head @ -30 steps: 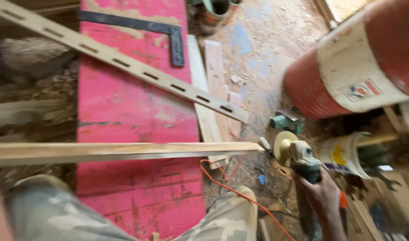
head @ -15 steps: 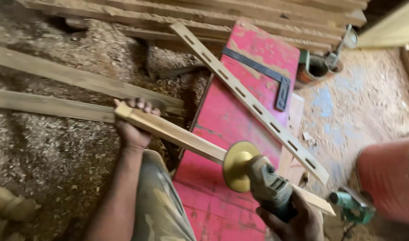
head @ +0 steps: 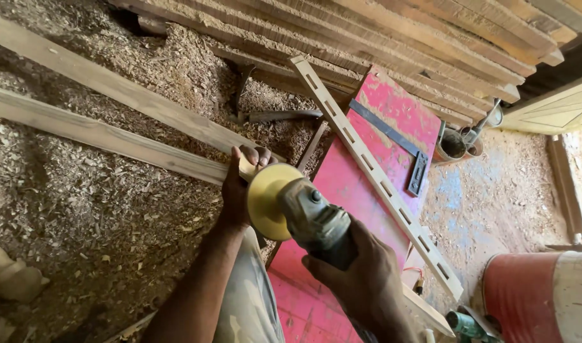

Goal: The recorder is using an angle grinder with a sanding attachment to sand down long wooden slats in a workshop environment.

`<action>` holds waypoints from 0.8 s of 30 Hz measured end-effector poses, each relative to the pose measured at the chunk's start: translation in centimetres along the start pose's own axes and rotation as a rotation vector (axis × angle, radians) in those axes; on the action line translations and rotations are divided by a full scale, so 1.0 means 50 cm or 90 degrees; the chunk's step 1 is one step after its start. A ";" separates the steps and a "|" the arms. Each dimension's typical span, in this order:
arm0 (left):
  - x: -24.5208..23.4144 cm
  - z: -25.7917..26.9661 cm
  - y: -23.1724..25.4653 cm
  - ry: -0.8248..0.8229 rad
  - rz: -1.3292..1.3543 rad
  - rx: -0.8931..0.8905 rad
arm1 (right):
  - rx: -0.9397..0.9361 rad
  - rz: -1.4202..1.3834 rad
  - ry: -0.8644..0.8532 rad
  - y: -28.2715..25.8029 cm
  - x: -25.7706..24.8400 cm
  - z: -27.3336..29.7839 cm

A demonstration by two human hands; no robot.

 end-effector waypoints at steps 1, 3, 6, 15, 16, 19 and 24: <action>-0.007 0.001 -0.001 0.000 0.002 0.001 | 0.001 0.002 0.000 -0.004 0.002 0.001; -0.020 0.001 -0.002 -0.022 0.005 0.016 | 0.028 0.014 -0.021 -0.007 0.007 0.001; 0.018 0.001 0.004 -0.040 0.019 0.024 | 0.022 0.021 0.002 0.025 0.005 0.012; -0.026 0.003 0.018 -0.028 -0.127 0.045 | 0.160 -0.103 -0.022 0.253 0.006 0.092; -0.026 0.005 0.024 -0.028 -0.127 0.031 | 0.170 -0.112 -0.019 0.277 0.005 0.098; -0.042 0.014 0.029 0.025 -0.092 0.006 | 0.262 -0.041 -0.002 0.361 -0.002 0.135; -0.115 0.020 0.060 0.123 -0.112 0.008 | 0.282 -0.061 0.040 0.460 -0.025 0.188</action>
Point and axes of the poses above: each hand's wrist, its own z-axis away from the middle knuckle, its own x-axis out of the palm, y = z × x, the point moved 4 cm from there along -z, towards the middle knuckle, and after that the axes turned 11 degrees about -y, right-handed, at the moved point
